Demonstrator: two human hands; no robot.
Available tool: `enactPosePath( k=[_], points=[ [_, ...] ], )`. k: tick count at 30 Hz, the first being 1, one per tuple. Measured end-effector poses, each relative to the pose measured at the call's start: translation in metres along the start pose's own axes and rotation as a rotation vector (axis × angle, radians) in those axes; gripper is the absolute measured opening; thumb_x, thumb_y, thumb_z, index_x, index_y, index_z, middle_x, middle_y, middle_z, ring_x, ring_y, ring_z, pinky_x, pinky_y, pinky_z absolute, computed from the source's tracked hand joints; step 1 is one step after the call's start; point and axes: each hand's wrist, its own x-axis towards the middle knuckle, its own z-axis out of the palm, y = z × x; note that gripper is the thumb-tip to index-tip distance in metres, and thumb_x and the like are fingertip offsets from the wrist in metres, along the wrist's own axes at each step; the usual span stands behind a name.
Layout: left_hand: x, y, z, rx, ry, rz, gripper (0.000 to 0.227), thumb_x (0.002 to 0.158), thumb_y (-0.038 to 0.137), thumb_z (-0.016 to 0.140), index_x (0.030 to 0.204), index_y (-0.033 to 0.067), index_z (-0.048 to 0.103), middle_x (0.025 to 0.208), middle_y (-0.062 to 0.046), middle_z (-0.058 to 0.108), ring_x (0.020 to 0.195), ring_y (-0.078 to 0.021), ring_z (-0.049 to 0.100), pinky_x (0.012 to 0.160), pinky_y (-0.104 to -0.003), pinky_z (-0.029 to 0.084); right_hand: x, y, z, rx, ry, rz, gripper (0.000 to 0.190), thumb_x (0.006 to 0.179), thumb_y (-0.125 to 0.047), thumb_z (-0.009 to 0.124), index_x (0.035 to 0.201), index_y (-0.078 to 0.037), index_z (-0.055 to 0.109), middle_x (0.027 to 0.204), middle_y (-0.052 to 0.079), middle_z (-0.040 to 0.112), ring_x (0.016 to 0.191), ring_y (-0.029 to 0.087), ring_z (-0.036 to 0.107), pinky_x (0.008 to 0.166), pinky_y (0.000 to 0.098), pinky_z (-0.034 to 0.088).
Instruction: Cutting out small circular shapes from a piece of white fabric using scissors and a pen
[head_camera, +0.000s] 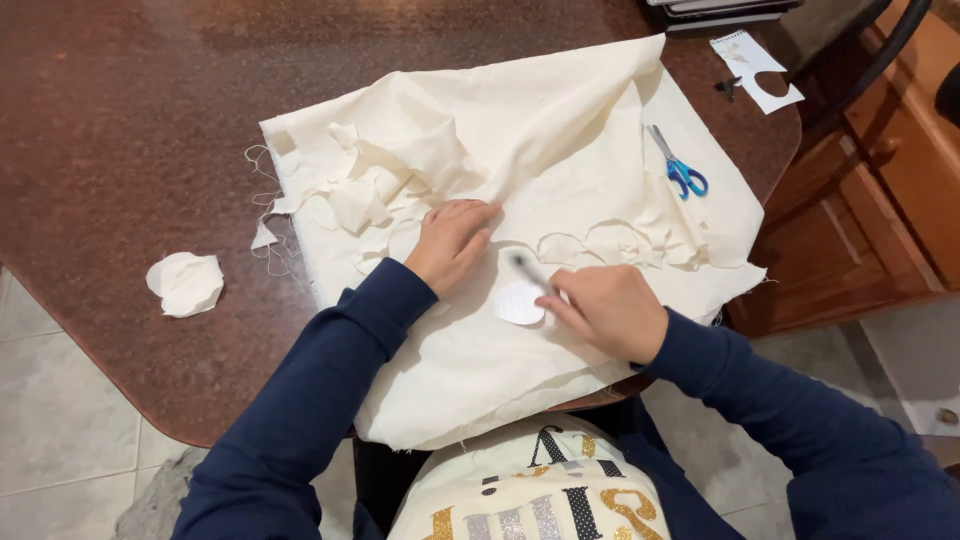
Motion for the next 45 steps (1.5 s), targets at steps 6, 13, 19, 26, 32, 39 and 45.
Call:
enactPosePath(
  k=[6, 13, 19, 26, 32, 39, 45],
  points=[
    [-0.002, 0.007, -0.009, -0.013, 0.026, 0.028, 0.042, 0.103, 0.024, 0.047, 0.144, 0.02, 0.055, 0.133, -0.01, 0.062, 0.133, -0.0291, 0.051, 0.109, -0.051, 0.032, 0.009, -0.001, -0.006, -0.087, -0.41, 0.226, 0.048, 0.094, -0.064, 0.052, 0.098, -0.018, 0.065, 0.075, 0.011, 0.073, 0.082, 0.037, 0.074, 0.072, 0.0518, 0.056],
    [0.002, 0.024, -0.015, -0.194, 0.074, -0.186, 0.022, 0.096, 0.019, 0.059, 0.116, 0.0174, 0.069, 0.101, -0.008, 0.071, 0.095, -0.0296, 0.069, 0.084, -0.041, 0.054, -0.013, 0.177, -0.034, -0.306, 0.123, 0.615, 0.02, 0.1, -0.05, 0.063, 0.101, -0.035, 0.076, 0.084, -0.008, 0.075, 0.09, 0.026, 0.073, 0.076, 0.0391, 0.057],
    [0.03, 0.014, -0.004, -0.338, -0.027, -0.063, 0.036, 0.095, 0.018, 0.061, 0.13, 0.0114, 0.065, 0.1, -0.021, 0.071, 0.097, -0.0378, 0.068, 0.087, -0.048, 0.053, -0.01, 0.194, -0.024, -0.333, 0.009, 0.875, 0.039, 0.091, -0.056, 0.071, 0.101, -0.02, 0.081, 0.098, 0.008, 0.077, 0.098, 0.038, 0.072, 0.081, 0.0482, 0.058],
    [0.075, 0.005, 0.043, -0.449, -0.018, -0.119, 0.035, 0.098, 0.017, 0.059, 0.132, 0.016, 0.068, 0.12, -0.011, 0.073, 0.119, -0.03, 0.065, 0.103, -0.043, 0.049, 0.002, 0.207, -0.019, -0.276, 0.076, 0.96, 0.031, 0.079, -0.045, 0.078, 0.097, -0.02, 0.081, 0.1, 0.011, 0.068, 0.098, 0.041, 0.071, 0.084, 0.0502, 0.058],
    [0.071, 0.041, 0.01, -0.513, 0.165, -0.117, 0.051, 0.09, 0.004, 0.069, 0.137, 0.023, 0.065, 0.132, -0.002, 0.068, 0.126, -0.0195, 0.06, 0.11, -0.036, 0.045, -0.026, 0.207, -0.03, -0.123, 0.537, 0.791, 0.025, 0.073, -0.025, 0.09, 0.085, -0.01, 0.075, 0.087, 0.008, 0.063, 0.079, 0.028, 0.067, 0.07, 0.037, 0.056],
    [0.059, 0.112, -0.017, -0.553, 0.39, 0.14, 0.054, 0.093, 0.0, 0.071, 0.144, 0.0104, 0.057, 0.145, -0.009, 0.06, 0.138, -0.0225, 0.05, 0.118, -0.038, 0.039, -0.019, 0.012, -0.021, 1.201, 0.656, 0.604, 0.02, 0.081, -0.015, 0.08, 0.086, -0.001, 0.069, 0.094, 0.024, 0.075, 0.077, 0.028, 0.077, 0.07, 0.0364, 0.063],
    [0.037, 0.162, -0.02, -0.46, 0.445, 0.163, 0.053, 0.094, 0.0, 0.069, 0.144, 0.0137, 0.056, 0.142, -0.005, 0.063, 0.133, -0.0263, 0.057, 0.11, -0.036, 0.048, 0.015, -0.006, -0.029, 1.179, 0.625, 0.15, 0.037, 0.083, -0.038, 0.082, 0.086, -0.007, 0.061, 0.159, 0.026, 0.043, 0.134, 0.026, 0.056, 0.116, 0.045, 0.04]
  ],
)
